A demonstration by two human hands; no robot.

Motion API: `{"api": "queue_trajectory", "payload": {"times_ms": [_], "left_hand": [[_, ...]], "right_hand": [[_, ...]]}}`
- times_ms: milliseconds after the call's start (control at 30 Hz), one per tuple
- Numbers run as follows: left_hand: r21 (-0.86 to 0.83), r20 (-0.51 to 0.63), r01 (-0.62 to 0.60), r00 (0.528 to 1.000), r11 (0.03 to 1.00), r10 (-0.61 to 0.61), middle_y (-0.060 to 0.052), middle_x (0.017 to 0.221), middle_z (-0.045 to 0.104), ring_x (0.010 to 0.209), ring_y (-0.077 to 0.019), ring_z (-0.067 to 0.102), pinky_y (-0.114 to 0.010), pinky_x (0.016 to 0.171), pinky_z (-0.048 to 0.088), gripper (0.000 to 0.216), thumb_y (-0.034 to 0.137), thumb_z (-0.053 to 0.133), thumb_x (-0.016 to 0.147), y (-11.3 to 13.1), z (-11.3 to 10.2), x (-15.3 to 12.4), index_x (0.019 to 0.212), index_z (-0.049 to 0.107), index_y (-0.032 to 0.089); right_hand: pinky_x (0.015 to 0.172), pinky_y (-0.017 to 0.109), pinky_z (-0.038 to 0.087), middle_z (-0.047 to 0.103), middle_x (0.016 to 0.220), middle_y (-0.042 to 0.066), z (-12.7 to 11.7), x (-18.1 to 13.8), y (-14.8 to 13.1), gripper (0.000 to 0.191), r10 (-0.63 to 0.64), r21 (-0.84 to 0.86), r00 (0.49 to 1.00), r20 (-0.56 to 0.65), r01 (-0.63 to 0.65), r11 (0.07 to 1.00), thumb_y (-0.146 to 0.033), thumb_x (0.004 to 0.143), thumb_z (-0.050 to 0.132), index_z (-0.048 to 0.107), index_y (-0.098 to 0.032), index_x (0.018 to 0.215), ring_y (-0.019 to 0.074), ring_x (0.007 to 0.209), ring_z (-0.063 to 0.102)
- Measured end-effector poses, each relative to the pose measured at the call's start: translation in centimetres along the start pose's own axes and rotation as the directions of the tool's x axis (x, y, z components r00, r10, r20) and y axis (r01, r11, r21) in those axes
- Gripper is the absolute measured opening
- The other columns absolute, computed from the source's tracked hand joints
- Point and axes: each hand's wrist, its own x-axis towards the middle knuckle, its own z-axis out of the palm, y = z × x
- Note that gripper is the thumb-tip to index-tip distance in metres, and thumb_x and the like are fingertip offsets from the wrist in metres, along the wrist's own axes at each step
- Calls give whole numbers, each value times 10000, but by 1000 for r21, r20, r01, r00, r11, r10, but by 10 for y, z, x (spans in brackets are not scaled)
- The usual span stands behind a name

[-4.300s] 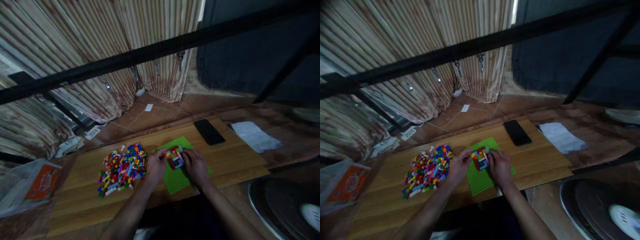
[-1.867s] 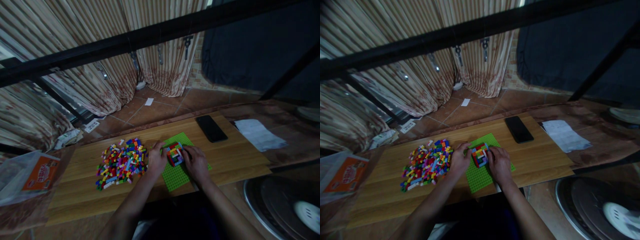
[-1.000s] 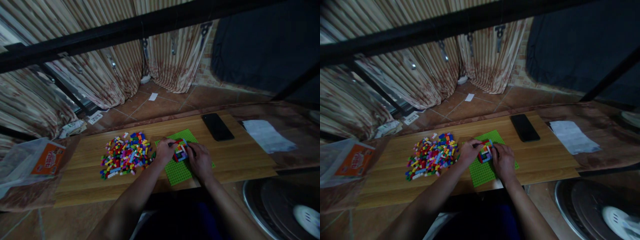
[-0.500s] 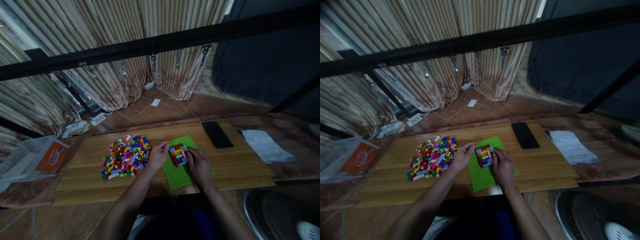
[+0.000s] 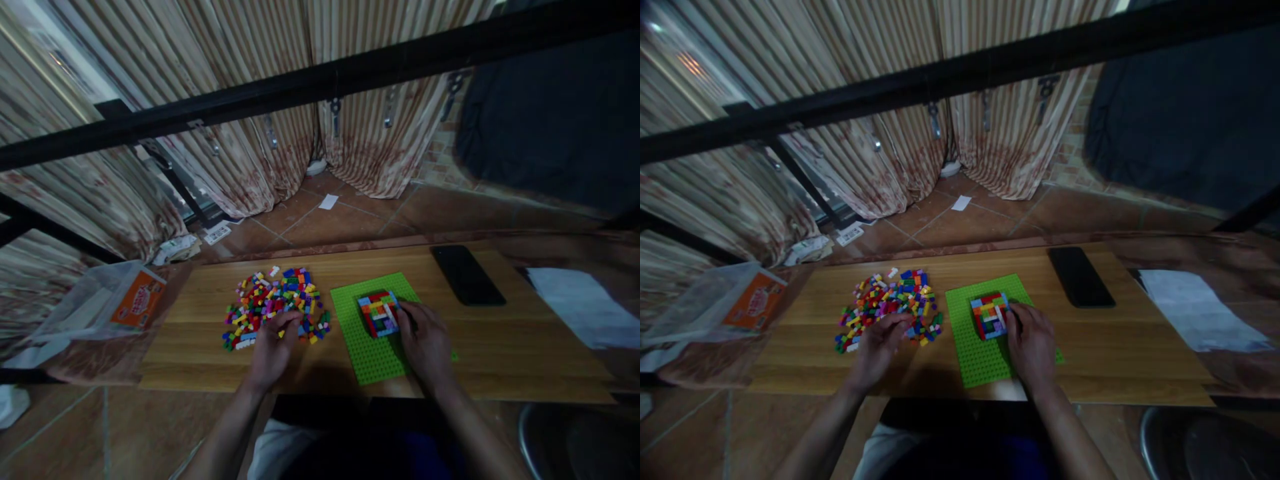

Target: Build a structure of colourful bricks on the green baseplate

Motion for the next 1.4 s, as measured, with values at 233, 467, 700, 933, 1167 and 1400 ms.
{"api": "queue_trajectory", "payload": {"times_ms": [233, 467, 700, 933, 1167, 1400], "left_hand": [[46, -71, -54, 996, 998, 57, -31, 849, 733, 676, -151, 676, -268, 642, 552, 146, 284, 600, 827, -26, -23, -14, 881, 694, 186], [277, 25, -215, 976, 937, 216, -31, 893, 712, 841, -157, 669, -284, 775, 540, 135, 198, 556, 866, -20, -14, -24, 885, 689, 212], [439, 48, -288, 953, 851, 298, -39, 959, 685, 931, -185, 636, -323, 834, 543, 222, 118, 569, 822, -15, 4, -15, 975, 686, 229], [473, -80, -245, 944, 846, 319, -50, 972, 694, 932, -188, 649, -334, 855, 539, 212, 122, 532, 853, -26, -12, -10, 979, 673, 218], [452, -62, -275, 939, 849, 338, -46, 905, 692, 868, -178, 655, -311, 789, 541, 163, 155, 529, 871, -28, -22, -16, 933, 669, 206], [378, 85, -343, 938, 860, 336, -60, 957, 690, 923, -179, 652, -313, 821, 554, 201, 162, 505, 891, -14, 7, -41, 980, 675, 223]], "right_hand": [[877, 436, 500, 705, 999, 127, 0, -1, 4, 380, -27, -18, 1000, -4, 27, 999, -429, 946, 448, 693, -153, 1040, 259, 931, 630], [883, 451, 502, 704, 994, 133, -1, 0, 5, 394, -33, -29, 999, 16, 33, 999, -441, 942, 439, 691, -152, 1032, 265, 925, 634], [881, 447, 504, 704, 993, 138, -1, 0, 6, 403, -35, -38, 999, 22, 36, 999, -447, 941, 438, 691, -147, 1039, 268, 924, 636], [886, 436, 498, 703, 996, 139, -2, 0, 5, 409, -45, -28, 999, 17, 45, 999, -448, 944, 436, 690, -141, 1033, 265, 929, 631], [884, 439, 498, 704, 1000, 125, 0, -1, 5, 386, -22, -31, 1000, 15, 23, 999, -435, 944, 438, 690, -160, 1045, 260, 931, 631], [879, 447, 501, 702, 997, 130, -1, -1, 6, 403, -33, -34, 999, 21, 34, 999, -447, 946, 431, 690, -153, 1042, 263, 926, 632]]}}
